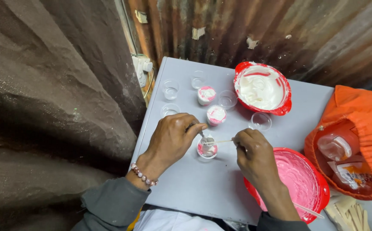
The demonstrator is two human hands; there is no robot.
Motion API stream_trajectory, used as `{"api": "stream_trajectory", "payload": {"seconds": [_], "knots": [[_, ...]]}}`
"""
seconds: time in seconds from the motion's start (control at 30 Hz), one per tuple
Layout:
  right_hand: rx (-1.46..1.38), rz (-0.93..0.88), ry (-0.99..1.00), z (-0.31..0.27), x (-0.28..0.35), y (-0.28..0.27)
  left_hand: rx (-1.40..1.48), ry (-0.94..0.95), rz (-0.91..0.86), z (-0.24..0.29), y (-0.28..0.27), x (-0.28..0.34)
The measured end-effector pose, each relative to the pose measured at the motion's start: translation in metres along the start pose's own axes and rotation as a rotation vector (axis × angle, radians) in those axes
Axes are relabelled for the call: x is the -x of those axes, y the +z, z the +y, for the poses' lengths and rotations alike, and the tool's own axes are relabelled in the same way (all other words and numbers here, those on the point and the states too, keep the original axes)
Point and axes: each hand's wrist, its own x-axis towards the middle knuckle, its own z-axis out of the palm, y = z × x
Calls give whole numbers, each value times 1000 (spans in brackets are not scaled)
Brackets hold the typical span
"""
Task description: Filling small plastic cups with layers of white and pink cream using a spoon and wooden sticks
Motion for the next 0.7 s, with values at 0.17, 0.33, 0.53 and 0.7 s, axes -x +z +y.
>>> {"api": "stream_trajectory", "payload": {"seconds": [0.17,0.33,0.53,0.7], "knots": [[56,-59,57,-2,5,-3,29,-13,3,7,-4,2],[-23,-30,175,-14,12,-34,51,-37,-7,3,-9,7],[-47,64,484,-56,49,-38,20,-178,-28,1,-17,21],[-93,297,312,-79,77,17,57,-229,29,3,-10,32]]}}
